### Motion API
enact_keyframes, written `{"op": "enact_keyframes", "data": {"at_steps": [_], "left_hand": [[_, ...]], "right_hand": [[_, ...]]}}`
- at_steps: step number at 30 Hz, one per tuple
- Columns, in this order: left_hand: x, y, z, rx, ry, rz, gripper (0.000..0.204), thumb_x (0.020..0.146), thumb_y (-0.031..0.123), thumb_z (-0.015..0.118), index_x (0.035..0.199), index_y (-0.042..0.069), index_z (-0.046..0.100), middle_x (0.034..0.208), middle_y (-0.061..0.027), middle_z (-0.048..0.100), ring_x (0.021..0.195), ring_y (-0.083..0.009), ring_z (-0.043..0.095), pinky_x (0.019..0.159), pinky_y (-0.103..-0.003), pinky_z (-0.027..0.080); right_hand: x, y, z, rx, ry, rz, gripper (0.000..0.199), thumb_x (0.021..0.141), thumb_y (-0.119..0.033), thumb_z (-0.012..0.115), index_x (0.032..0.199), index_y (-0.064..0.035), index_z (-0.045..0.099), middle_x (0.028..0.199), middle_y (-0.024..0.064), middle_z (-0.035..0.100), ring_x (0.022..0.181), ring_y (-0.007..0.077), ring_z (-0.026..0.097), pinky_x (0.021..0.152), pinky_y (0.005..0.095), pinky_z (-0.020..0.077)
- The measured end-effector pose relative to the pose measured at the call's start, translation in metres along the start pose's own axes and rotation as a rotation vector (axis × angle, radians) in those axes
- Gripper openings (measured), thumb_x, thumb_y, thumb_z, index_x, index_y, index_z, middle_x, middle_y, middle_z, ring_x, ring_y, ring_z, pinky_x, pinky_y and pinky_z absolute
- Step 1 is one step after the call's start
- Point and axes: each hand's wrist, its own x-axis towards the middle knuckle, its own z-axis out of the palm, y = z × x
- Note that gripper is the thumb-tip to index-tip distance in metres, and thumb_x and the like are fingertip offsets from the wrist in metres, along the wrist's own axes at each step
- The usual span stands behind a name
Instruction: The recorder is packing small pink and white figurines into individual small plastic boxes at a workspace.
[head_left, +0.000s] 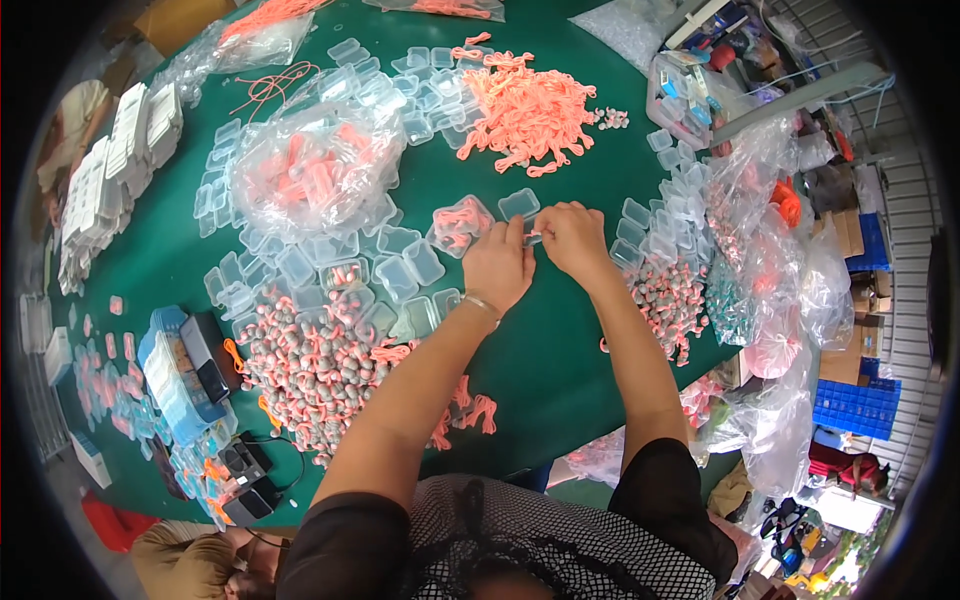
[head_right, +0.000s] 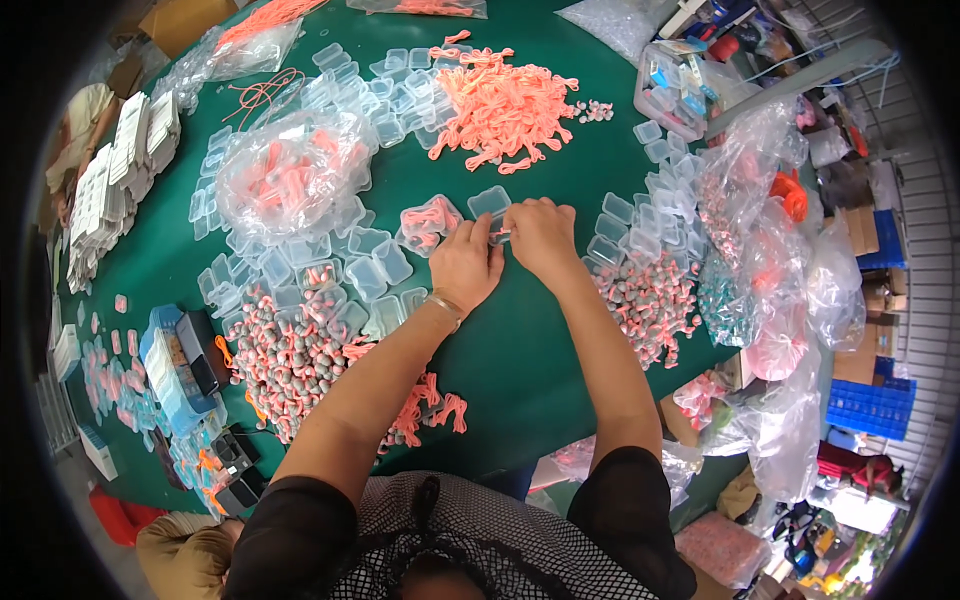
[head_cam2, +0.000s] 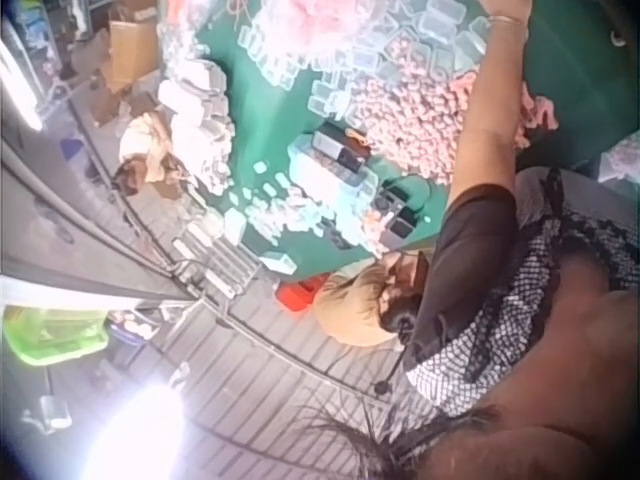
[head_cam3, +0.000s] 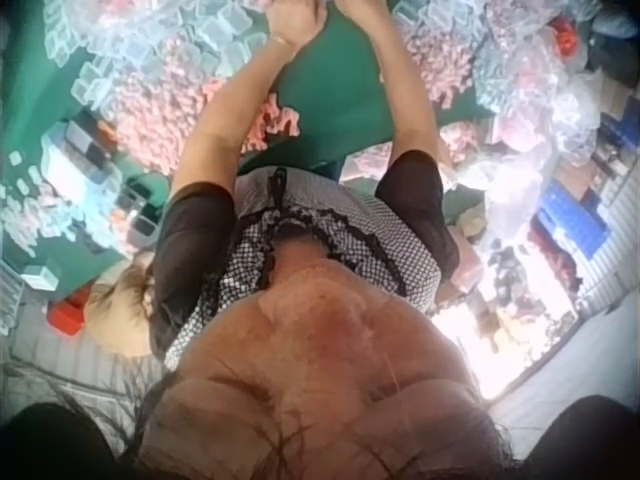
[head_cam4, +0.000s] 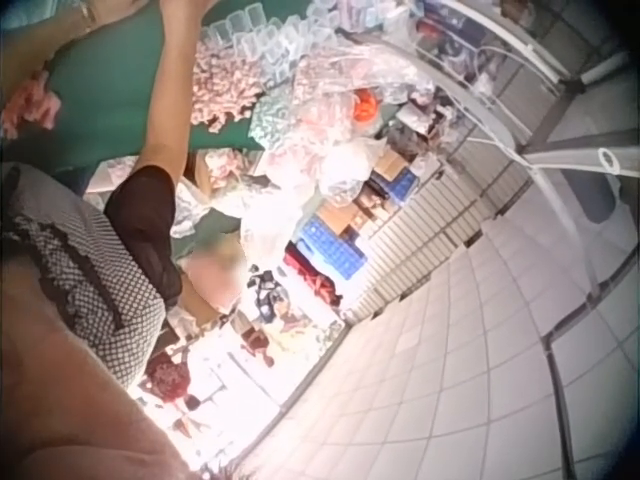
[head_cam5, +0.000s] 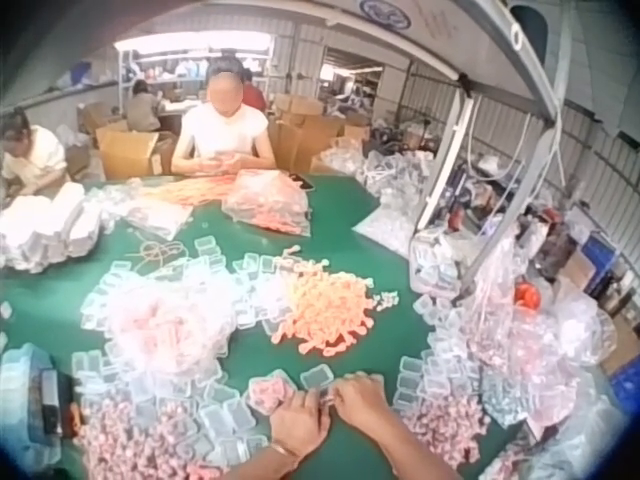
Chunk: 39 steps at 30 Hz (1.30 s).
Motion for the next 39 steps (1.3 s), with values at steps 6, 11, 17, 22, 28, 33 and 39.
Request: {"op": "enact_keyframes", "data": {"at_steps": [6,11,17,22,28,33,39], "left_hand": [[0.000,-0.002,0.004,0.006,-0.014,-0.037,0.044,0.080,0.022,0.065,0.121,0.007,0.056,0.092,-0.0083,0.060,0.083,-0.0277,0.063,0.068,-0.040,0.052],[-0.001,-0.003,0.006,0.003,0.017,-0.025,0.044,0.080,0.022,0.064,0.120,0.007,0.056,0.092,-0.0082,0.060,0.083,-0.0277,0.064,0.068,-0.040,0.052],[0.000,-0.003,0.005,-0.007,0.029,-0.014,0.044,0.079,0.021,0.064,0.119,0.007,0.056,0.090,-0.0084,0.060,0.082,-0.0276,0.064,0.066,-0.040,0.052],[0.000,-0.003,0.001,0.007,-0.033,-0.024,0.045,0.081,0.022,0.063,0.121,0.005,0.054,0.096,-0.0092,0.059,0.085,-0.0270,0.063,0.067,-0.040,0.053],[0.000,0.001,0.003,-0.017,-0.027,-0.013,0.044,0.076,0.019,0.064,0.118,0.006,0.057,0.094,-0.0085,0.059,0.083,-0.0265,0.063,0.065,-0.039,0.053],[0.000,-0.003,0.001,-0.032,0.017,-0.012,0.044,0.073,0.020,0.067,0.115,0.009,0.060,0.089,-0.0070,0.059,0.079,-0.0268,0.063,0.064,-0.039,0.052],[0.000,-0.003,0.000,-0.066,0.002,-0.035,0.041,0.072,0.020,0.067,0.112,0.010,0.061,0.088,-0.0064,0.059,0.079,-0.0264,0.063,0.063,-0.040,0.051]], "right_hand": [[-0.004,0.003,0.000,-0.106,0.084,-0.092,0.009,0.075,-0.005,0.064,0.078,-0.0129,0.066,0.077,0.0025,0.064,0.085,0.0243,0.060,0.076,0.0432,0.0393],[-0.007,0.003,0.002,-0.044,0.085,-0.051,0.005,0.076,-0.009,0.066,0.080,-0.0126,0.066,0.077,0.0023,0.065,0.082,0.0234,0.061,0.075,0.0424,0.0403],[-0.005,-0.001,0.005,-0.019,0.104,-0.044,0.006,0.078,-0.011,0.068,0.083,-0.0120,0.066,0.076,0.0029,0.065,0.080,0.0252,0.063,0.071,0.0428,0.0434],[0.025,0.018,-0.004,0.141,0.177,0.029,0.009,0.078,-0.008,0.067,0.086,-0.0104,0.066,0.081,0.0050,0.063,0.082,0.0270,0.062,0.073,0.0408,0.0471],[0.061,0.050,0.024,-0.069,0.387,-0.118,0.015,0.076,-0.008,0.069,0.091,-0.0107,0.065,0.100,0.0041,0.060,0.094,0.0251,0.059,0.074,0.0415,0.0469],[0.050,0.041,0.016,-0.124,0.318,-0.144,0.015,0.077,-0.011,0.070,0.091,-0.0115,0.066,0.097,0.0037,0.061,0.094,0.0241,0.059,0.075,0.0401,0.0453],[0.002,0.033,-0.006,0.218,0.239,-0.168,0.009,0.079,-0.009,0.069,0.086,-0.0083,0.065,0.081,0.0066,0.063,0.081,0.0270,0.060,0.074,0.0394,0.0448]]}}
